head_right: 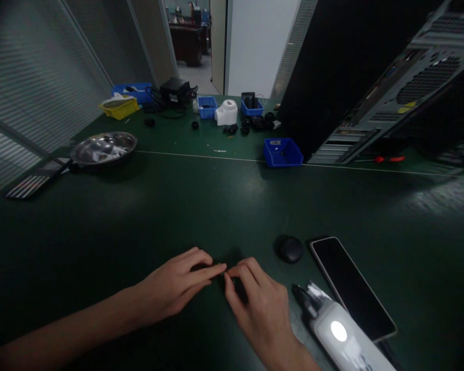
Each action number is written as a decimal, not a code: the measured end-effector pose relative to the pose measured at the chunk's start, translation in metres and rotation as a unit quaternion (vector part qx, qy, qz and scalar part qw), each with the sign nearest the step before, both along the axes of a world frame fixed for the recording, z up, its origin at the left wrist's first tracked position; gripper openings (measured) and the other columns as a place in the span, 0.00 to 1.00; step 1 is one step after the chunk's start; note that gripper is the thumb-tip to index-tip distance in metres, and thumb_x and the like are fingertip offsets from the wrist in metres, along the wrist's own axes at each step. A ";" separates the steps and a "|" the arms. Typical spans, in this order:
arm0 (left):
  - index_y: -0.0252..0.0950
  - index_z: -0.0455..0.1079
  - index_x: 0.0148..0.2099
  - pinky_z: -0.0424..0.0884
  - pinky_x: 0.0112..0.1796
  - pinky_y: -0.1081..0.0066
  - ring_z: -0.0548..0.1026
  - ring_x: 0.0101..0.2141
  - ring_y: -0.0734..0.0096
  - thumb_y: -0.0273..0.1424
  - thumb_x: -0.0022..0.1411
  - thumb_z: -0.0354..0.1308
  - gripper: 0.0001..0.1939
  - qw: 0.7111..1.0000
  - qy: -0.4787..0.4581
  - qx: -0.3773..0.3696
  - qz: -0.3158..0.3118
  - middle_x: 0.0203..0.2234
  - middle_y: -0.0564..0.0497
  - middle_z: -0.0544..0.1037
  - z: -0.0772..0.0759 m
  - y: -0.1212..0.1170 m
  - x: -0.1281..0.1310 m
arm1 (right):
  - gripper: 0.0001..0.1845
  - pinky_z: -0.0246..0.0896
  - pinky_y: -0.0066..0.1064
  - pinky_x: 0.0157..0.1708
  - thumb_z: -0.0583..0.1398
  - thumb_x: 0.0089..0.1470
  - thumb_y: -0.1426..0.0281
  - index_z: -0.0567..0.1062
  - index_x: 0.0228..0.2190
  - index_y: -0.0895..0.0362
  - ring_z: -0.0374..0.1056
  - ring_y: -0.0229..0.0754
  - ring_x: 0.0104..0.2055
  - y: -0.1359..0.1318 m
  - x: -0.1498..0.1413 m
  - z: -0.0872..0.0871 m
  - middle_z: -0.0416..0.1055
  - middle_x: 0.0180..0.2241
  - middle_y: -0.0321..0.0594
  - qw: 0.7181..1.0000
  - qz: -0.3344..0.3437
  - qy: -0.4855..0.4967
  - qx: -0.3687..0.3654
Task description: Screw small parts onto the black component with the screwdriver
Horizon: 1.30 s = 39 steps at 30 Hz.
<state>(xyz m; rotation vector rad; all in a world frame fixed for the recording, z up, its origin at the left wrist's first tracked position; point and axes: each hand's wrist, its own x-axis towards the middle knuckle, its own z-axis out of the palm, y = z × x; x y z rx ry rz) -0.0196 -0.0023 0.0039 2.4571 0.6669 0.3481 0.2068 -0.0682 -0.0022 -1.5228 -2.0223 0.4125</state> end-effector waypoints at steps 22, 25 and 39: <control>0.36 0.71 0.58 0.70 0.55 0.59 0.73 0.52 0.63 0.25 0.73 0.51 0.15 0.998 -0.003 0.057 -0.026 0.50 0.45 0.78 0.000 0.020 0.003 | 0.14 0.62 0.27 0.28 0.53 0.69 0.62 0.76 0.35 0.53 0.71 0.36 0.29 0.002 0.011 0.004 0.72 0.36 0.37 0.992 -0.105 -0.075 -0.012; 0.39 0.69 0.61 0.73 0.53 0.62 0.74 0.52 0.65 0.28 0.73 0.51 0.17 0.995 -0.007 0.036 0.088 0.52 0.46 0.76 -0.002 0.037 -0.045 | 0.14 0.64 0.28 0.30 0.53 0.68 0.62 0.76 0.36 0.52 0.72 0.37 0.31 0.002 0.012 0.003 0.73 0.37 0.37 0.993 -0.097 -0.064 -0.020; 0.41 0.75 0.53 0.67 0.59 0.58 0.75 0.54 0.61 0.47 0.68 0.53 0.20 0.791 0.154 0.179 0.564 0.54 0.55 0.78 0.000 0.079 -0.278 | 0.13 0.66 0.29 0.31 0.54 0.69 0.60 0.76 0.38 0.51 0.75 0.38 0.34 0.000 0.014 -0.003 0.73 0.39 0.38 0.994 -0.088 -0.052 -0.036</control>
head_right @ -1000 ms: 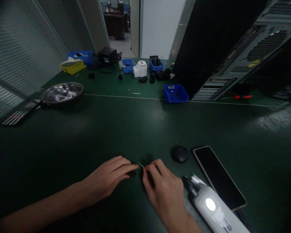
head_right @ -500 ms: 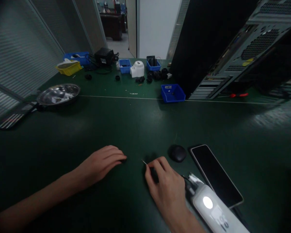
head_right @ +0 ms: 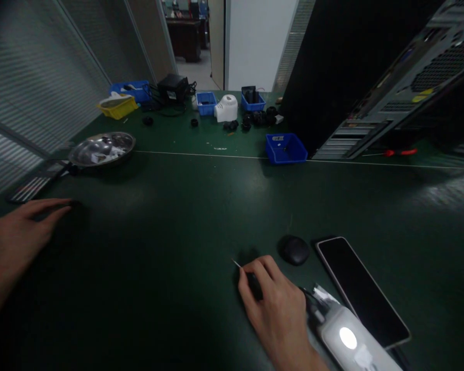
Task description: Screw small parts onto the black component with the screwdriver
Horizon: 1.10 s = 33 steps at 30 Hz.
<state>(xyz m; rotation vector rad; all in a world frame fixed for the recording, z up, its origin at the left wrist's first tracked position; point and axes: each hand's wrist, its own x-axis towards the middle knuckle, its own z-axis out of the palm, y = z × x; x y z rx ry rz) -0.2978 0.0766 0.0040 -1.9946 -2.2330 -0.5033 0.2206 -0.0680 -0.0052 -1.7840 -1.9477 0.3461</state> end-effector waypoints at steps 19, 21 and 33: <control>0.41 0.73 0.56 0.71 0.53 0.64 0.79 0.46 0.66 0.47 0.71 0.49 0.22 0.998 0.055 -0.016 0.036 0.52 0.58 0.79 -0.001 -0.008 0.005 | 0.13 0.64 0.30 0.31 0.54 0.69 0.60 0.75 0.37 0.51 0.74 0.39 0.34 -0.001 0.001 0.001 0.72 0.39 0.37 1.000 -0.002 0.016 -0.011; 0.39 0.75 0.54 0.72 0.53 0.63 0.78 0.46 0.64 0.46 0.70 0.51 0.21 0.998 0.042 -0.016 0.044 0.53 0.56 0.78 0.000 -0.005 0.002 | 0.13 0.64 0.30 0.31 0.54 0.69 0.60 0.75 0.37 0.51 0.73 0.39 0.34 -0.001 0.000 0.001 0.72 0.39 0.37 1.000 -0.001 0.018 -0.009; 0.38 0.75 0.48 0.73 0.47 0.65 0.76 0.45 0.67 0.28 0.71 0.57 0.07 0.842 -0.199 -0.048 -0.499 0.44 0.49 0.81 0.017 -0.059 0.247 | 0.08 0.64 0.29 0.33 0.56 0.68 0.66 0.74 0.37 0.53 0.72 0.38 0.35 0.003 -0.007 0.007 0.72 0.36 0.37 0.995 0.056 0.081 0.015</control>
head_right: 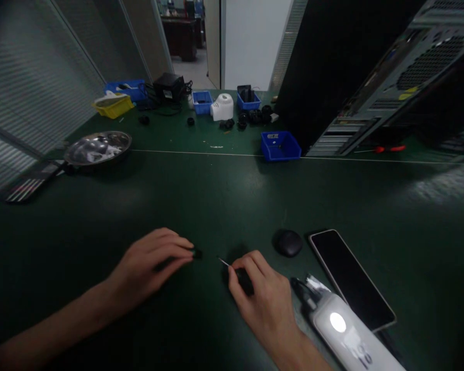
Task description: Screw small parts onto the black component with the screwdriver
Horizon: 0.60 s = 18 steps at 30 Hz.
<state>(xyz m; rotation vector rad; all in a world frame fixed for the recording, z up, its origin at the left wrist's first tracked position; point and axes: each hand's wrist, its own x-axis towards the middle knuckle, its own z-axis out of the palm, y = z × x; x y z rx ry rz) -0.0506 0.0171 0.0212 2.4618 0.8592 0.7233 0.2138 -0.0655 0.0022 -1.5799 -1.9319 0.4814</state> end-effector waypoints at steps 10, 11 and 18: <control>0.36 0.74 0.49 0.71 0.46 0.68 0.74 0.44 0.70 0.28 0.72 0.56 0.07 0.988 -0.041 -0.138 -0.048 0.42 0.50 0.79 -0.025 -0.005 0.035 | 0.08 0.62 0.30 0.33 0.57 0.67 0.67 0.74 0.36 0.54 0.70 0.38 0.34 -0.002 0.001 -0.001 0.71 0.35 0.37 1.000 0.000 0.010 -0.007; 0.37 0.73 0.51 0.72 0.46 0.68 0.74 0.44 0.70 0.28 0.71 0.57 0.08 0.988 -0.040 -0.144 -0.043 0.43 0.50 0.79 -0.024 -0.005 0.034 | 0.08 0.62 0.30 0.33 0.57 0.67 0.67 0.74 0.36 0.54 0.70 0.38 0.34 -0.002 0.001 -0.001 0.71 0.35 0.37 1.000 0.001 0.011 -0.007; 0.36 0.74 0.53 0.72 0.47 0.68 0.74 0.45 0.70 0.25 0.71 0.57 0.11 0.990 -0.067 -0.108 -0.060 0.44 0.50 0.80 -0.030 -0.006 0.037 | 0.07 0.61 0.30 0.34 0.57 0.67 0.68 0.74 0.36 0.53 0.71 0.37 0.35 -0.004 0.002 0.001 0.71 0.35 0.36 1.000 0.016 0.023 -0.012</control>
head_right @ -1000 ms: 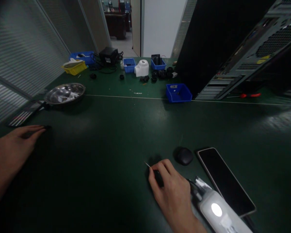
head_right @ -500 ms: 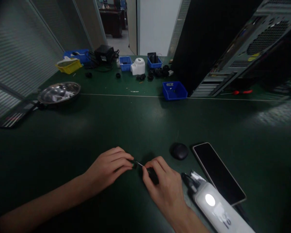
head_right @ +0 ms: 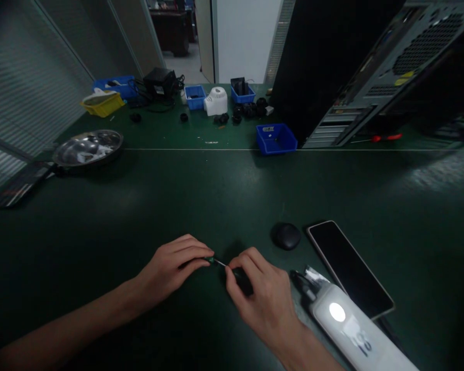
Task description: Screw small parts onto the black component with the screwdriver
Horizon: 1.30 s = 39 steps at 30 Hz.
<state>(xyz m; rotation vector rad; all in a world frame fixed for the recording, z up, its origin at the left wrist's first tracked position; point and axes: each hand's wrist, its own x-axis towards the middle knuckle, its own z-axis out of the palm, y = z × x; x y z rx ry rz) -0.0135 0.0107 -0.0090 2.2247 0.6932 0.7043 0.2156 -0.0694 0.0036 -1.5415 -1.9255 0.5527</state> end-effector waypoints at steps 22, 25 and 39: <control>0.35 0.68 0.62 0.74 0.45 0.63 0.72 0.44 0.65 0.24 0.72 0.53 0.19 0.987 0.090 0.124 -0.043 0.46 0.46 0.77 0.005 -0.007 0.003 | 0.07 0.62 0.28 0.34 0.56 0.68 0.69 0.74 0.38 0.54 0.71 0.36 0.35 0.001 -0.002 -0.006 0.72 0.38 0.37 0.999 0.024 0.011 0.023; 0.36 0.63 0.67 0.73 0.45 0.60 0.71 0.45 0.62 0.24 0.72 0.52 0.23 0.980 0.141 0.134 -0.044 0.47 0.44 0.75 0.006 -0.007 0.007 | 0.07 0.62 0.28 0.33 0.56 0.68 0.69 0.74 0.38 0.54 0.71 0.36 0.35 0.002 -0.001 -0.007 0.72 0.38 0.38 0.999 -0.006 -0.014 0.041; 0.35 0.71 0.57 0.72 0.53 0.58 0.72 0.53 0.60 0.27 0.73 0.51 0.14 0.980 0.133 0.139 -0.045 0.53 0.44 0.75 0.015 -0.010 0.015 | 0.11 0.60 0.30 0.32 0.55 0.68 0.64 0.76 0.37 0.52 0.71 0.39 0.33 0.005 0.004 -0.005 0.73 0.36 0.37 0.991 -0.093 -0.098 0.015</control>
